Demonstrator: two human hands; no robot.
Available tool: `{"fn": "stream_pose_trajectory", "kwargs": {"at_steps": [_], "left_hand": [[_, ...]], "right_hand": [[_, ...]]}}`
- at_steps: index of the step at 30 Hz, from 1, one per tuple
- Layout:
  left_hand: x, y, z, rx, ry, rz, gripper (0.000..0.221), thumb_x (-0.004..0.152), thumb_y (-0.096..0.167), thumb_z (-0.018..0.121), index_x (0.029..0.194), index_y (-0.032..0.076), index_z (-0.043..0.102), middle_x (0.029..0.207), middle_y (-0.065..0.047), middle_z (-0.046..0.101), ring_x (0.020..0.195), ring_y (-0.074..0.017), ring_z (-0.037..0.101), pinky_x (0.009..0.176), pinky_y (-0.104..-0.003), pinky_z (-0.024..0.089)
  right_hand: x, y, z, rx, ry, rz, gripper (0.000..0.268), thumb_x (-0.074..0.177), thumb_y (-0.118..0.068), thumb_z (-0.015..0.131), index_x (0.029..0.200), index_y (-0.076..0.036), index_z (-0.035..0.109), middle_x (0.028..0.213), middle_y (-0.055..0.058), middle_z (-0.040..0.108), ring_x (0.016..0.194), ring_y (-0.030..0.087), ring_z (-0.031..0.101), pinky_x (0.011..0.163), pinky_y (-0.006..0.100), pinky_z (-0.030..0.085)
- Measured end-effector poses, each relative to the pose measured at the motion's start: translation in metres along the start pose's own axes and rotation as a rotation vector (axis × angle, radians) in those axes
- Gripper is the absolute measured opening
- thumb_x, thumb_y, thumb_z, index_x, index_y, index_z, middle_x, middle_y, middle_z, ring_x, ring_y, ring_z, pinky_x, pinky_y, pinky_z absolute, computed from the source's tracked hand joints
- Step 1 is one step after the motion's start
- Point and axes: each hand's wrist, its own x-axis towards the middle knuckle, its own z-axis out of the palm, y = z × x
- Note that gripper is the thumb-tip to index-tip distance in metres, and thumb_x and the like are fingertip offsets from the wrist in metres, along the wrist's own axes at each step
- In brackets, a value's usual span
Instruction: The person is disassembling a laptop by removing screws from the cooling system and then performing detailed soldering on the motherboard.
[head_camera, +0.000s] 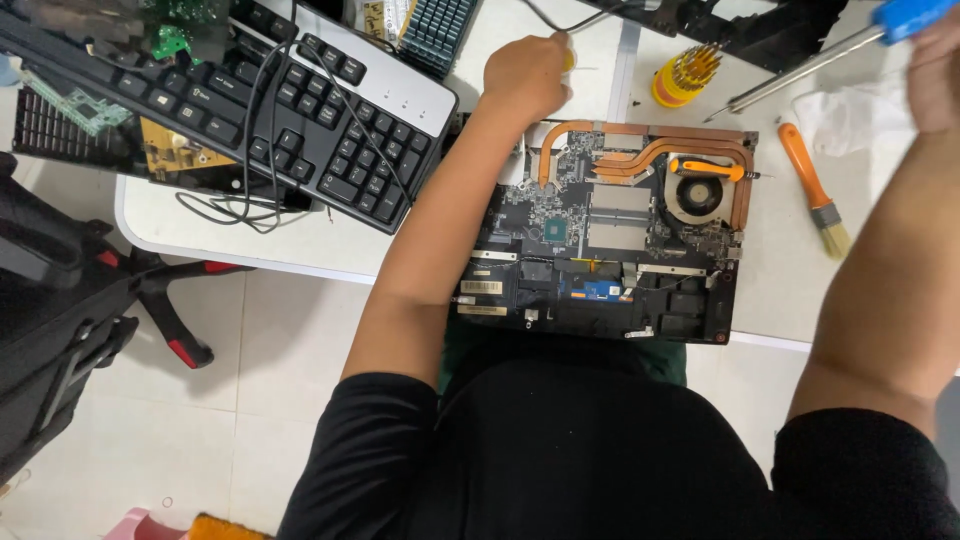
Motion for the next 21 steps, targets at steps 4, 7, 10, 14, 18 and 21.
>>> {"fn": "stream_pose_trajectory", "kwargs": {"at_steps": [4,7,10,14,18,21], "left_hand": [[0.007,0.002,-0.001,0.040,-0.022,-0.092,0.040,0.085,0.002,0.056,0.122,0.013,0.063,0.102,-0.004,0.070,0.086,-0.0290,0.069,0.053,-0.040,0.054],[-0.004,0.004,-0.003,0.059,-0.021,-0.046,0.032,0.088,0.008,0.063,0.119,0.012,0.066,0.098,-0.005,0.070,0.083,-0.0288,0.069,0.053,-0.040,0.054],[-0.038,0.012,-0.018,-0.035,0.087,0.060,0.030,0.086,0.021,0.069,0.116,0.013,0.067,0.093,-0.004,0.072,0.077,-0.0232,0.069,0.050,-0.036,0.052],[-0.094,0.020,-0.040,-0.288,-0.072,0.254,0.031,0.088,0.026,0.076,0.119,0.024,0.069,0.111,0.001,0.075,0.096,-0.0161,0.069,0.078,-0.033,0.057],[-0.131,0.015,-0.022,-0.252,-0.091,0.332,0.025,0.085,0.025,0.083,0.107,0.024,0.071,0.086,0.005,0.077,0.079,-0.0123,0.071,0.096,-0.047,0.053],[-0.145,0.004,-0.002,-0.045,-0.011,0.378,0.030,0.083,0.032,0.083,0.108,0.020,0.071,0.083,-0.002,0.075,0.075,-0.0263,0.070,0.054,-0.045,0.054]], "right_hand": [[0.029,-0.123,0.152,0.530,0.535,0.411,0.024,0.115,-0.037,0.051,0.111,-0.016,0.061,0.098,-0.005,0.069,0.100,0.003,0.075,0.091,0.014,0.063],[0.020,-0.163,0.192,0.508,0.632,0.467,0.023,0.108,-0.034,0.064,0.118,-0.013,0.065,0.098,0.003,0.074,0.085,0.005,0.073,0.080,0.011,0.062],[-0.006,-0.157,0.183,0.294,0.403,0.476,0.026,0.116,-0.046,0.053,0.128,-0.024,0.057,0.100,-0.007,0.068,0.085,-0.003,0.067,0.084,0.005,0.056],[-0.045,-0.111,0.152,0.548,0.581,0.385,0.018,0.116,-0.034,0.059,0.125,-0.019,0.061,0.096,0.001,0.067,0.081,0.004,0.063,0.078,0.011,0.053],[-0.062,-0.100,0.161,0.428,0.617,0.356,0.021,0.114,-0.040,0.056,0.122,-0.021,0.060,0.096,0.001,0.064,0.066,0.009,0.050,0.059,0.020,0.042],[-0.066,-0.105,0.180,0.483,0.549,0.378,0.023,0.114,-0.045,0.054,0.122,-0.024,0.058,0.096,-0.003,0.064,0.070,0.006,0.053,0.067,0.017,0.044]]}}
